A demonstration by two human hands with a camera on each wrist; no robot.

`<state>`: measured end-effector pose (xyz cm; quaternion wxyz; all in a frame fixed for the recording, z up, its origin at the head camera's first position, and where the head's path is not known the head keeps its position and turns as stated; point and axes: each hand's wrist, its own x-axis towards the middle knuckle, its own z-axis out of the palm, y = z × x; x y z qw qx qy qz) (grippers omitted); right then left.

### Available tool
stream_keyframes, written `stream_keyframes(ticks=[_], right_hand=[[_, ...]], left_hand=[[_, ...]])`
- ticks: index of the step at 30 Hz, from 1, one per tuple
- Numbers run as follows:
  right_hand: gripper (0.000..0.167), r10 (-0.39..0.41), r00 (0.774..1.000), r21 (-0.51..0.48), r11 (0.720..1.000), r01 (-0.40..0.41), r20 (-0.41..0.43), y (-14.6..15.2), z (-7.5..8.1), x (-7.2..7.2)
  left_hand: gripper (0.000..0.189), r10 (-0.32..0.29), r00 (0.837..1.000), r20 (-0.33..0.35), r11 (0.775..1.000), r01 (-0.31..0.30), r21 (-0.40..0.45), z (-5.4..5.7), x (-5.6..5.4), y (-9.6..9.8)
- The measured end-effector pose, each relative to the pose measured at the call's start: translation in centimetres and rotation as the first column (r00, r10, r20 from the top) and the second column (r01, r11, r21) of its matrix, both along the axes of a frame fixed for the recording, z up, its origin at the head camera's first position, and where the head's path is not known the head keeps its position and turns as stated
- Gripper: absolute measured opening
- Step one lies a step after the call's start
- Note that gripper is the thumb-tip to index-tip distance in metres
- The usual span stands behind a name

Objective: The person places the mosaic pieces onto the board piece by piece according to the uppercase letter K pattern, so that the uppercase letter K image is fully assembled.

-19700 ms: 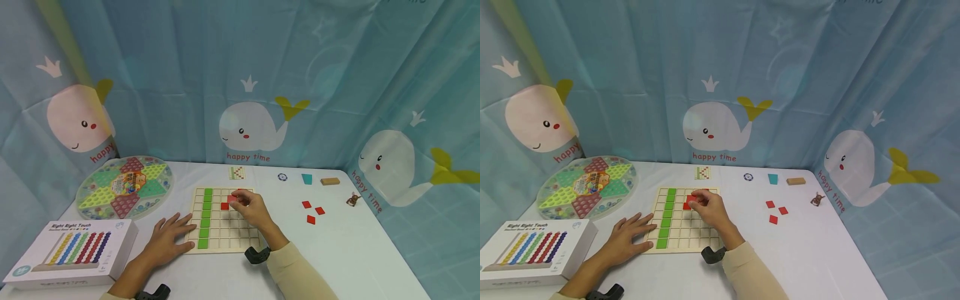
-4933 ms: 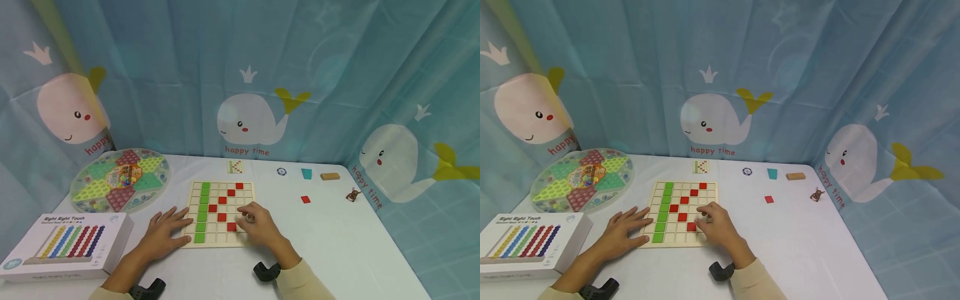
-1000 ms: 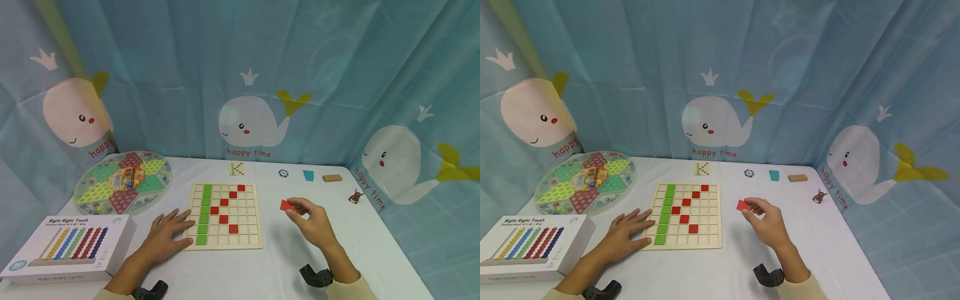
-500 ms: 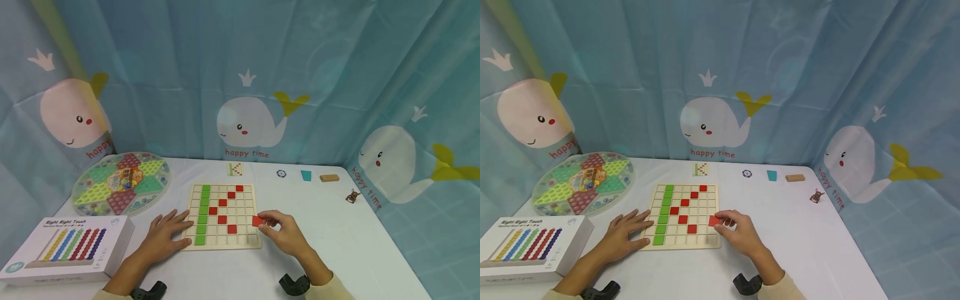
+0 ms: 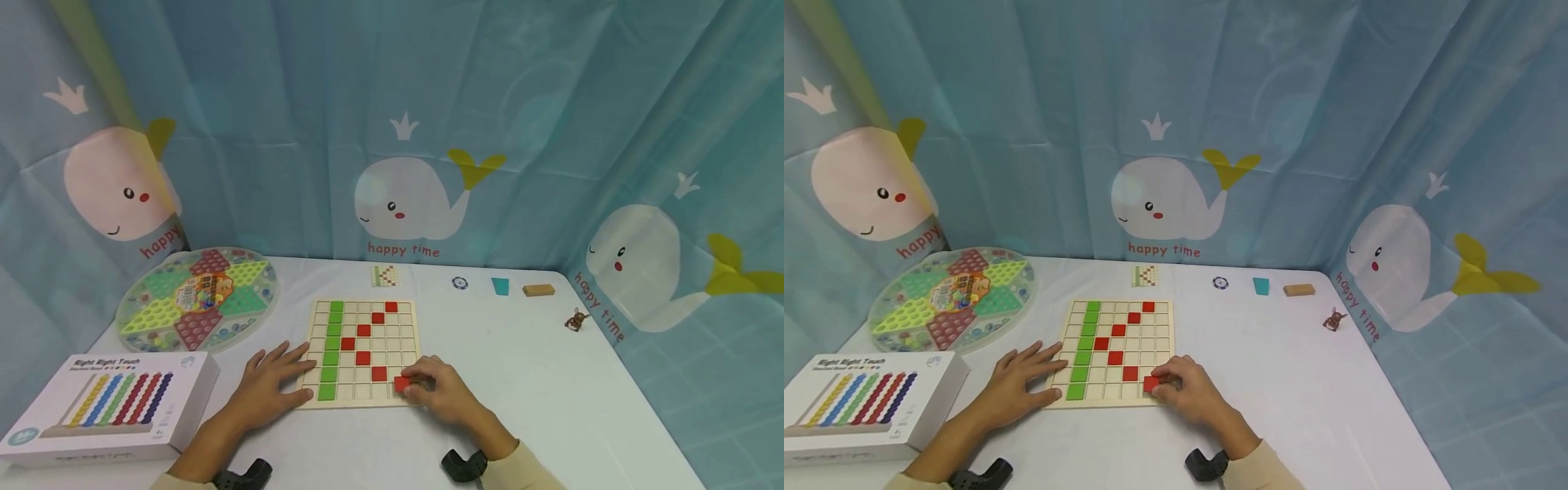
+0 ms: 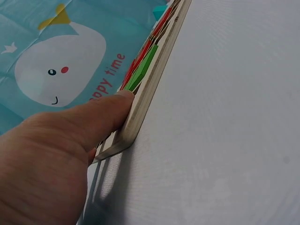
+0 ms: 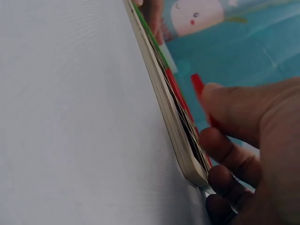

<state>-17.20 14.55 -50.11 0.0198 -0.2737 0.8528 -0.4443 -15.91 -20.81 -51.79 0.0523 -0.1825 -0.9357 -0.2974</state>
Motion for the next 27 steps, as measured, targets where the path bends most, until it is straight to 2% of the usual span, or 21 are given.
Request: stream_keyframes(ticks=[8, 17, 27], right_hand=[[0.022, 0.011, 0.995, 0.098, 0.995, -0.001, -0.101, -0.39, -0.56, 0.09], [0.021, 0.004, 0.996, 0.162, 0.987, 0.011, -0.092, -0.8, -0.5, 0.11], [0.023, -0.013, 0.994, 0.178, 0.984, 0.032, -0.109, -0.86, -0.79, 0.16]], left_hand=[[0.051, -0.008, 1.0, 0.008, 1.0, 0.008, 0.006, 0.19, 0.04, -0.03], [0.051, 0.002, 1.0, 0.008, 1.0, -0.002, 0.0, 0.33, 0.0, -0.04], [0.05, -0.01, 1.0, 0.001, 1.0, 0.01, 0.011, 0.38, 0.14, 0.1]])
